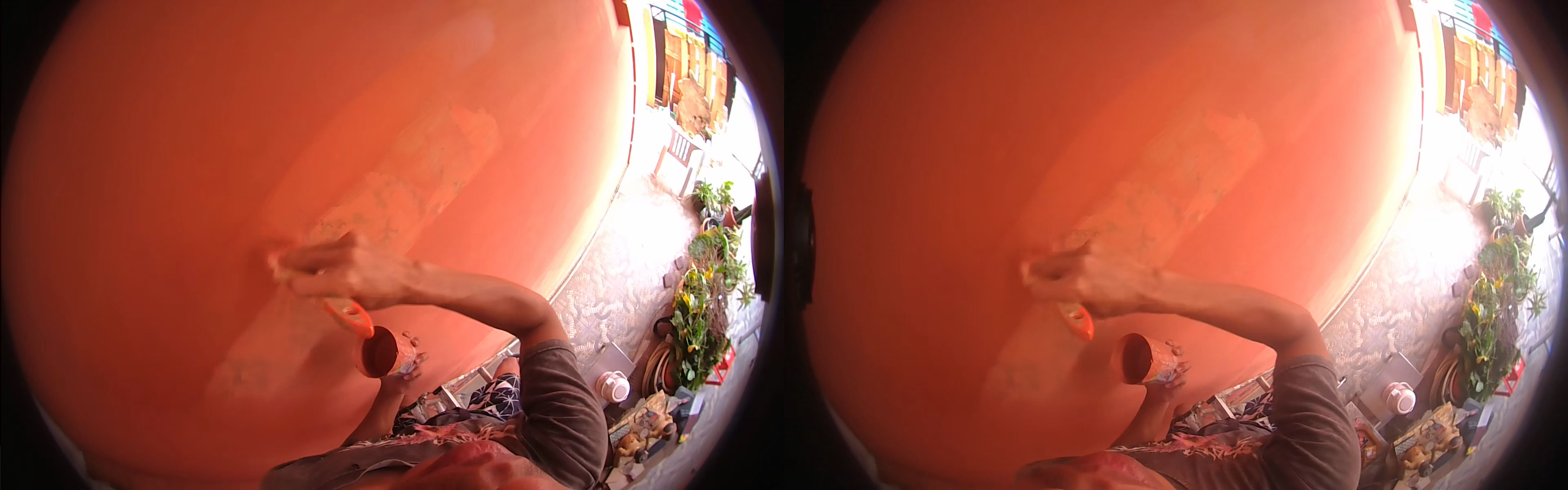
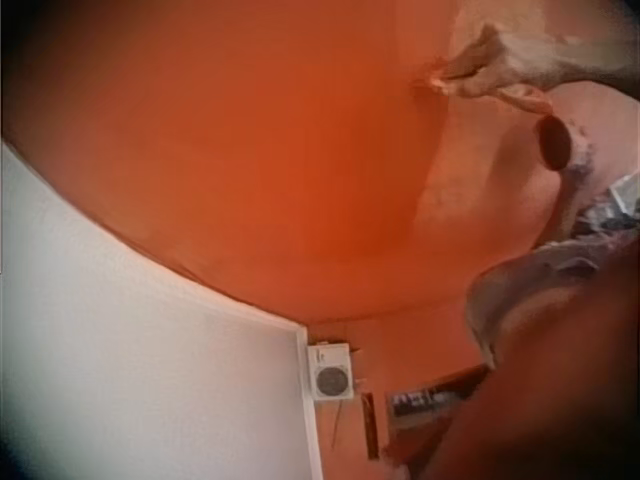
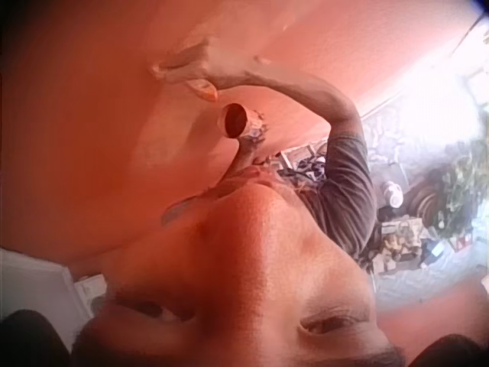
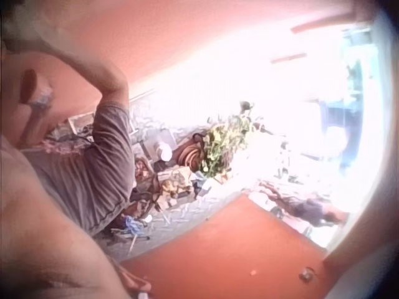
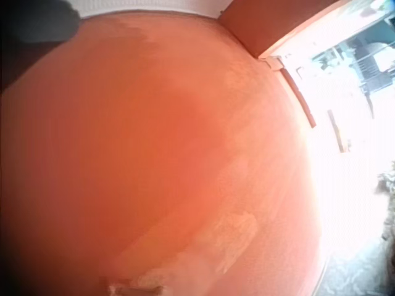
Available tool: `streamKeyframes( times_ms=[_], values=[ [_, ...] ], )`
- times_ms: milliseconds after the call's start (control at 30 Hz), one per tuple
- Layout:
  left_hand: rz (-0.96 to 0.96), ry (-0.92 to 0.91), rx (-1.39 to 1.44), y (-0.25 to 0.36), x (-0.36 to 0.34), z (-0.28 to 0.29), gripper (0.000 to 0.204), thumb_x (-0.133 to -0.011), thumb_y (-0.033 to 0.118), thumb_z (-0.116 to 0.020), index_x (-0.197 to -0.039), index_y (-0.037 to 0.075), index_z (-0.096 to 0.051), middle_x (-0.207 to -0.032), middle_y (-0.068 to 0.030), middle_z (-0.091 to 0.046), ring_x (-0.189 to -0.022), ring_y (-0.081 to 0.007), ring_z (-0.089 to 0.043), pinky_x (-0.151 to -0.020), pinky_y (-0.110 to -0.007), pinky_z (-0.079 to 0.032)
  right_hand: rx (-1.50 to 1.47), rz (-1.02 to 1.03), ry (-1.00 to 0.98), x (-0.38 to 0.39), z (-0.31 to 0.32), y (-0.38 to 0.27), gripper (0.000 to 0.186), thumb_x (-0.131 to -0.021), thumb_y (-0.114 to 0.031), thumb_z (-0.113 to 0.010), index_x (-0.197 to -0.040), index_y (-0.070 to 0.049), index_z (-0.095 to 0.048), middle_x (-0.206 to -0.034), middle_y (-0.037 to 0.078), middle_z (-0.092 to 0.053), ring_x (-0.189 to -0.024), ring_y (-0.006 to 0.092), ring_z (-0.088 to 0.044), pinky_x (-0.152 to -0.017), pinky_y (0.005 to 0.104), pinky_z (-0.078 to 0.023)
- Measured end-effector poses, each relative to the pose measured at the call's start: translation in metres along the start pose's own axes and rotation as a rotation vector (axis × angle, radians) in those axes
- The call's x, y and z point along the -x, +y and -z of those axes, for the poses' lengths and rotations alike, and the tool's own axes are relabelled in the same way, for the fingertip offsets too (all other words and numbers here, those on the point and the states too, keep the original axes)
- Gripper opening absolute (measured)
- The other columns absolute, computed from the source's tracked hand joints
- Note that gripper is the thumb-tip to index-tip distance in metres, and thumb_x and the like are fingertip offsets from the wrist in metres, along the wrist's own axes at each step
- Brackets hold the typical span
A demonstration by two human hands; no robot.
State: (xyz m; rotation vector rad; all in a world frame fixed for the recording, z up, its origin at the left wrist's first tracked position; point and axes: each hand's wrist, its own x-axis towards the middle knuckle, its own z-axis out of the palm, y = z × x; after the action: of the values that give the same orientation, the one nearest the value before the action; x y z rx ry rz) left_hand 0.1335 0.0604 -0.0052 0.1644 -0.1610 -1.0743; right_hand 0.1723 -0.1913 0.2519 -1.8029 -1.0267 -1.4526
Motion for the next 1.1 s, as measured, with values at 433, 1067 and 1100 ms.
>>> streamKeyframes(
  times_ms=[433, 1067, 1100],
  values=[
    [-0.218, -0.010, -0.095, -0.021, 0.041, -0.014, 0.060, -0.091, 0.040, -0.065, -0.138, 0.010, -0.042, -0.129, -0.0127, -0.045, -0.103, -0.0315, -0.049, -0.062, -0.032, -0.050, 0.492, -0.858, 0.727, 0.012, 0.192, 0.104, 0.018, -0.098, -0.014, -0.059, -0.108, -0.005, -0.070, -0.108, 0.010, -0.070, -0.097, 0.0206, -0.067, -0.084, 0.0333, -0.054],
    [-0.347, -0.119, -0.049, -0.031, 0.065, -0.005, 0.070, -0.086, 0.045, -0.069, -0.141, 0.010, -0.042, -0.132, -0.0131, -0.046, -0.105, -0.0323, -0.047, -0.061, -0.031, -0.051, 0.159, -0.410, 0.655, 0.005, 0.131, 0.094, 0.015, -0.089, -0.005, -0.059, -0.102, 0.002, -0.058, -0.092, 0.009, -0.060, -0.082, 0.0194, -0.056, -0.073, 0.0323, -0.049],
    [-0.341, -0.142, -0.043, -0.032, 0.060, -0.003, 0.070, -0.087, 0.045, -0.068, -0.142, 0.010, -0.042, -0.133, -0.0132, -0.046, -0.106, -0.0325, -0.047, -0.061, -0.031, -0.052, 0.393, -0.390, 0.725, 0.016, 0.176, 0.114, 0.016, -0.087, -0.006, -0.058, -0.099, 0.004, -0.061, -0.094, 0.011, -0.065, -0.080, 0.0200, -0.060, -0.072, 0.0325, -0.050]
  ],
)
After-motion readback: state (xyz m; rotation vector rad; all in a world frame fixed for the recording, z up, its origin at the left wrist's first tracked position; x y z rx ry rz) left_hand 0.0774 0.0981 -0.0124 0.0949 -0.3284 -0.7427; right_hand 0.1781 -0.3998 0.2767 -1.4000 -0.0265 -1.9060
